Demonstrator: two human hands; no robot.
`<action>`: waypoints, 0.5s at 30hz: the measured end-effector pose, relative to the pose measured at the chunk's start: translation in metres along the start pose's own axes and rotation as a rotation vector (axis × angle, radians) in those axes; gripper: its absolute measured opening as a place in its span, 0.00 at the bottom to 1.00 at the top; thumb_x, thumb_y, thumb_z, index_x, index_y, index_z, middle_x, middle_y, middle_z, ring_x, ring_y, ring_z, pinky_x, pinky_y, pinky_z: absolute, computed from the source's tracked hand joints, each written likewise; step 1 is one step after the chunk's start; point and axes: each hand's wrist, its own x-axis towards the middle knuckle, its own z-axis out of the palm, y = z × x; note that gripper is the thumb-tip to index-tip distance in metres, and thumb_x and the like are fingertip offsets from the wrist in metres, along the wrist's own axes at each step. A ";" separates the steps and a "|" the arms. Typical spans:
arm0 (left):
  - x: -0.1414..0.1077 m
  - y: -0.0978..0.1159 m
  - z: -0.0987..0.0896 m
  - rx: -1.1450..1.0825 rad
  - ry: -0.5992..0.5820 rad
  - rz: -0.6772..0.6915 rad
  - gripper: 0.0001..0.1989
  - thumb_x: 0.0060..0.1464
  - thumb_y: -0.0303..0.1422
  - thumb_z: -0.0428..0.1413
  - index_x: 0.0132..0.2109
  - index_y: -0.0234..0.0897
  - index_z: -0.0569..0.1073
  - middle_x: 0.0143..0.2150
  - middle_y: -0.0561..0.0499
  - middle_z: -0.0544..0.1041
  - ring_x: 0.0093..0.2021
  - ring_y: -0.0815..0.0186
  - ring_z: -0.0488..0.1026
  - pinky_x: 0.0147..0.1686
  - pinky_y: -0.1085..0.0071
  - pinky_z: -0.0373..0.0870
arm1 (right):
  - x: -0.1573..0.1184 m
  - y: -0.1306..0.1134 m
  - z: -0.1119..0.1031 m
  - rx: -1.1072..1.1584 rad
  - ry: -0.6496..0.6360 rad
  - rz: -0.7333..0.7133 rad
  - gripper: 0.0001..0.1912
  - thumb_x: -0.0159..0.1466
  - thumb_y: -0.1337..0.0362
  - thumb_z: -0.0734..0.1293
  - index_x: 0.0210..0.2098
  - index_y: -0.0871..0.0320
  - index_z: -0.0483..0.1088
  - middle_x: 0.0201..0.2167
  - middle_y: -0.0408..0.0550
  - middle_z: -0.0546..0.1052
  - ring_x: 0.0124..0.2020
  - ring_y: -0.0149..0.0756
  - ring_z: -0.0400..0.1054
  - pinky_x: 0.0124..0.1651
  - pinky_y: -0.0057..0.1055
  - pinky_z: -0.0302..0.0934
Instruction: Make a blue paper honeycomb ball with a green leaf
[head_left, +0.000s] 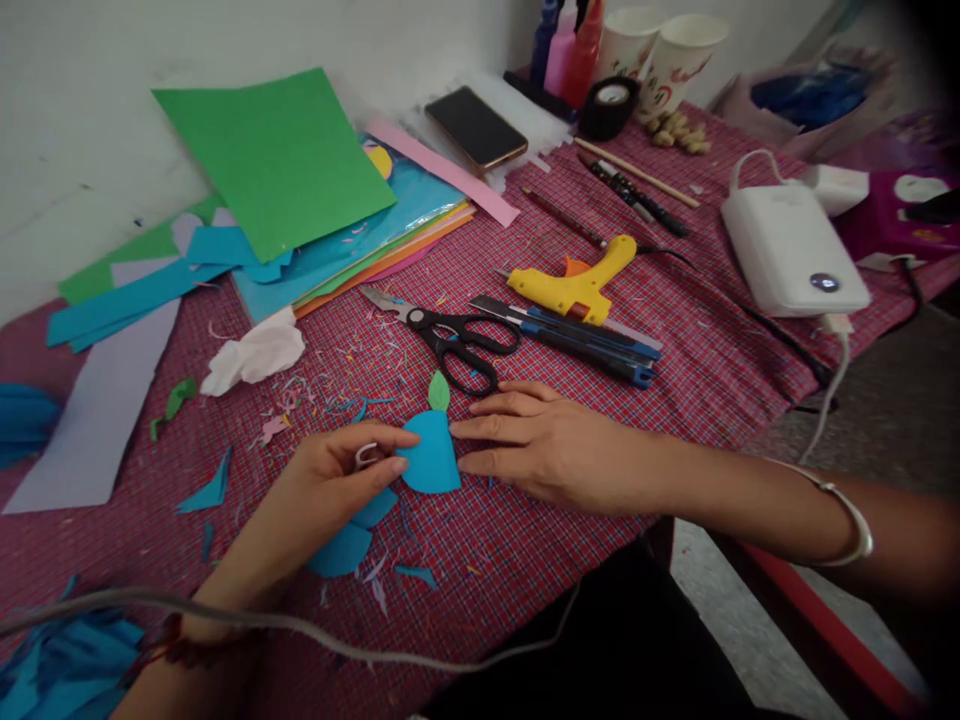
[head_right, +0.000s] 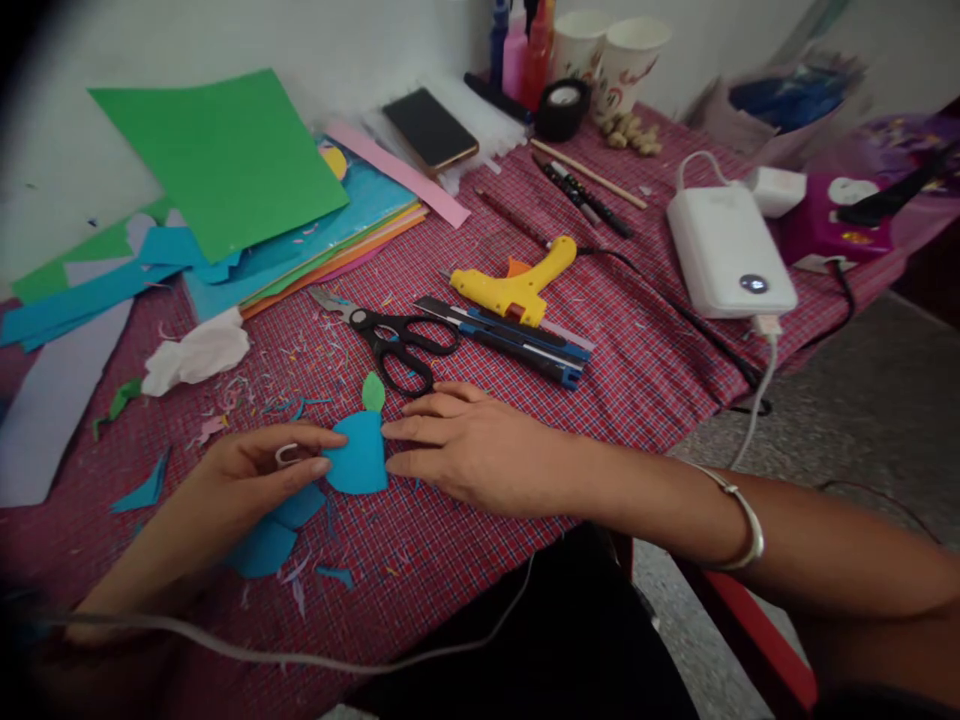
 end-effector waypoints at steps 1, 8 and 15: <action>0.000 -0.001 0.000 -0.004 -0.021 0.001 0.10 0.46 0.34 0.61 0.38 0.39 0.81 0.28 0.51 0.78 0.27 0.68 0.70 0.25 0.75 0.66 | 0.000 0.000 0.000 -0.002 -0.004 0.000 0.16 0.69 0.66 0.59 0.55 0.54 0.69 0.61 0.47 0.68 0.61 0.44 0.57 0.61 0.46 0.47; -0.001 -0.005 -0.004 -0.017 -0.112 0.002 0.13 0.44 0.32 0.62 0.41 0.40 0.81 0.27 0.53 0.75 0.24 0.70 0.67 0.23 0.76 0.64 | 0.000 0.001 0.001 -0.015 -0.024 0.000 0.17 0.69 0.66 0.58 0.55 0.53 0.68 0.62 0.46 0.67 0.62 0.44 0.56 0.62 0.46 0.46; -0.001 -0.006 -0.001 0.017 -0.072 0.022 0.11 0.45 0.31 0.61 0.39 0.40 0.81 0.30 0.52 0.79 0.28 0.68 0.71 0.29 0.73 0.68 | 0.000 -0.001 -0.001 -0.020 -0.038 0.005 0.17 0.69 0.66 0.58 0.56 0.53 0.68 0.63 0.46 0.67 0.62 0.44 0.56 0.62 0.46 0.45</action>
